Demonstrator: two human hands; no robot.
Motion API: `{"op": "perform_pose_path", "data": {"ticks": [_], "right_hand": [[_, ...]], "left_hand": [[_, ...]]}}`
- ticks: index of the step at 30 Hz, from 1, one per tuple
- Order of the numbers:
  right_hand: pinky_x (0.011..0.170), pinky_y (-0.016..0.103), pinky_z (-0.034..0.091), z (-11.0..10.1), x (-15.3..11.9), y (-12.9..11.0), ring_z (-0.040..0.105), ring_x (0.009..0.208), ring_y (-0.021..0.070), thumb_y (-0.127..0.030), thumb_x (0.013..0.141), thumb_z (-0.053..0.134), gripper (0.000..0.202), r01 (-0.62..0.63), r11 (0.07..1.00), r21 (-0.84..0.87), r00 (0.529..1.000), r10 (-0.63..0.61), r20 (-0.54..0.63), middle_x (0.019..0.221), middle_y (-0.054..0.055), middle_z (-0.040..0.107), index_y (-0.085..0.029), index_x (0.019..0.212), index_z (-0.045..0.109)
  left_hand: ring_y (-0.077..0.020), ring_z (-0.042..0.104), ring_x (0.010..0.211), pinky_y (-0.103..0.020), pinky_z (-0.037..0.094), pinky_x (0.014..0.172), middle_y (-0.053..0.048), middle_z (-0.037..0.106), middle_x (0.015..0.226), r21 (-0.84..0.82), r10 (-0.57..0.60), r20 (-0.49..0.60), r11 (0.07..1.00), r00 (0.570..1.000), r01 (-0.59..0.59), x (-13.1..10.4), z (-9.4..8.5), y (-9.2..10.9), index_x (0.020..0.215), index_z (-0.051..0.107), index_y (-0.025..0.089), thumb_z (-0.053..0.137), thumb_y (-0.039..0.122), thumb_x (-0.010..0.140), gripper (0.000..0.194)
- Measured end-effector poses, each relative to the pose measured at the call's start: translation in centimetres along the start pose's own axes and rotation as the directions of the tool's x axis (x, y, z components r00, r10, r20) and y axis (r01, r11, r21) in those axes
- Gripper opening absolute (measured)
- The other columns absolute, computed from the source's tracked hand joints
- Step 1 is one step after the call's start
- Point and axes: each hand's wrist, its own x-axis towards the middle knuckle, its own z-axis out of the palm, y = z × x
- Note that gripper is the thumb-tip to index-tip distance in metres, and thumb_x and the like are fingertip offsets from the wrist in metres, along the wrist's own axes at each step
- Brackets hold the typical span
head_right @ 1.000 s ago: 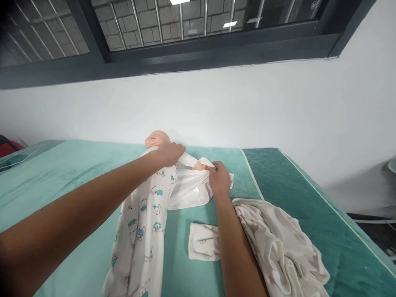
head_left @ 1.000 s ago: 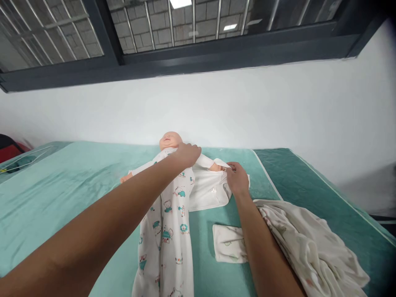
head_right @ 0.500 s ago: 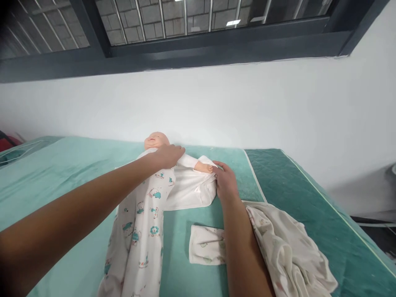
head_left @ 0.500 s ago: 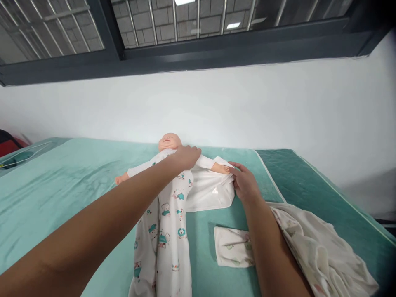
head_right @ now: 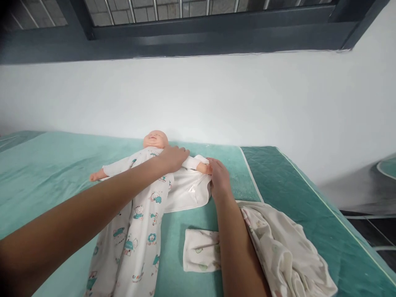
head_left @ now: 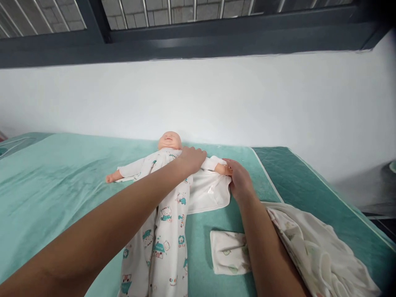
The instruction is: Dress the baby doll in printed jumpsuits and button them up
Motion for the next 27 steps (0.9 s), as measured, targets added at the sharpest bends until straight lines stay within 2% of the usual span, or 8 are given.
{"op": "perform_pose_path", "data": {"ticks": [5, 11, 13, 16, 19, 22, 25, 27], "right_hand": [[0.065, 0.032, 0.057, 0.1, -0.2, -0.3, 0.069, 0.078, 0.0222, -0.032, 0.068, 0.064, 0.029, -0.210, 0.958, 0.196, 0.978, 0.207, 0.037, 0.087, 0.005, 0.074, -0.020, 0.095, 0.066], [0.062, 0.034, 0.056, 0.0, -0.1, -0.6, 0.068, 0.077, 0.0230, -0.031, 0.066, 0.062, 0.027, -0.289, 0.947, 0.142, 0.957, 0.287, 0.037, 0.084, 0.004, 0.073, -0.021, 0.091, 0.067], [0.060, 0.033, 0.054, 0.1, -0.2, -0.6, 0.067, 0.073, 0.0225, -0.034, 0.068, 0.060, 0.027, -0.234, 0.969, 0.076, 0.972, 0.236, -0.016, 0.082, 0.003, 0.073, -0.022, 0.091, 0.067], [0.059, 0.031, 0.050, 0.4, -0.4, -0.5, 0.065, 0.070, 0.0207, -0.035, 0.070, 0.060, 0.028, -0.083, 0.991, -0.102, 0.992, 0.072, -0.103, 0.082, 0.003, 0.072, -0.021, 0.094, 0.068], [0.071, 0.033, 0.049, 0.6, -0.6, -0.2, 0.064, 0.080, 0.0210, -0.036, 0.076, 0.057, 0.028, 0.091, 0.909, -0.406, 0.989, -0.132, -0.073, 0.092, 0.006, 0.073, -0.019, 0.094, 0.069], [0.081, 0.036, 0.046, 0.9, -0.5, 0.1, 0.062, 0.088, 0.0222, -0.036, 0.084, 0.049, 0.029, 0.204, 0.753, -0.626, 0.971, -0.237, 0.032, 0.098, 0.008, 0.072, -0.020, 0.095, 0.069], [0.085, 0.037, 0.044, 1.1, -0.7, 0.2, 0.061, 0.092, 0.0238, -0.036, 0.090, 0.041, 0.032, 0.268, 0.631, -0.728, 0.953, -0.282, 0.107, 0.100, 0.010, 0.071, -0.019, 0.097, 0.068], [0.090, 0.041, 0.042, 1.4, -1.1, 0.0, 0.060, 0.097, 0.0260, -0.037, 0.093, 0.038, 0.035, 0.322, 0.524, -0.788, 0.932, -0.322, 0.166, 0.106, 0.012, 0.070, -0.018, 0.102, 0.067]], "left_hand": [[-0.0295, 0.057, 0.111, -0.043, 0.043, 0.089, -0.015, 0.061, 0.123, -0.033, 0.006, -0.053, 0.999, 0.999, -0.007, 0.0, 0.8, 0.8, 0.121, 0.053, 0.017, 0.051, 0.011, 0.087, 0.035], [-0.0302, 0.056, 0.111, -0.045, 0.043, 0.090, -0.015, 0.061, 0.122, -0.050, 0.050, -0.080, 0.997, 0.996, -0.054, 0.0, 1.4, 1.1, 0.123, 0.051, 0.015, 0.056, 0.013, 0.084, 0.040], [-0.0291, 0.056, 0.112, -0.044, 0.043, 0.091, -0.014, 0.061, 0.123, -0.069, 0.035, -0.055, 0.997, 0.998, -0.039, 0.0, 1.2, 1.1, 0.123, 0.052, 0.016, 0.057, 0.014, 0.084, 0.039], [-0.0289, 0.055, 0.114, -0.043, 0.044, 0.091, -0.014, 0.060, 0.125, -0.093, 0.016, -0.052, 0.995, 0.999, -0.021, -0.7, 0.7, 0.4, 0.120, 0.054, 0.017, 0.055, 0.018, 0.086, 0.035], [-0.0281, 0.058, 0.112, -0.040, 0.047, 0.088, -0.012, 0.062, 0.122, -0.223, -0.036, -0.143, 0.975, 0.989, 0.003, -3.2, 0.6, -1.6, 0.115, 0.057, 0.017, 0.052, 0.028, 0.090, 0.028], [-0.0251, 0.059, 0.115, -0.038, 0.047, 0.092, -0.007, 0.065, 0.122, -0.483, -0.211, -0.296, 0.874, 0.932, 0.044, -6.8, 1.9, -4.4, 0.116, 0.059, 0.022, 0.046, 0.038, 0.095, 0.029], [-0.0204, 0.056, 0.121, -0.034, 0.043, 0.103, -0.001, 0.063, 0.129, -0.766, -0.418, -0.366, 0.642, 0.831, -0.015, -10.1, 4.7, -6.6, 0.117, 0.060, 0.027, 0.044, 0.040, 0.096, 0.030], [-0.0193, 0.054, 0.125, -0.032, 0.041, 0.108, 0.000, 0.061, 0.133, -0.883, -0.530, -0.337, 0.465, 0.778, -0.066, -11.5, 6.8, -7.4, 0.119, 0.060, 0.028, 0.045, 0.041, 0.095, 0.032]]}}
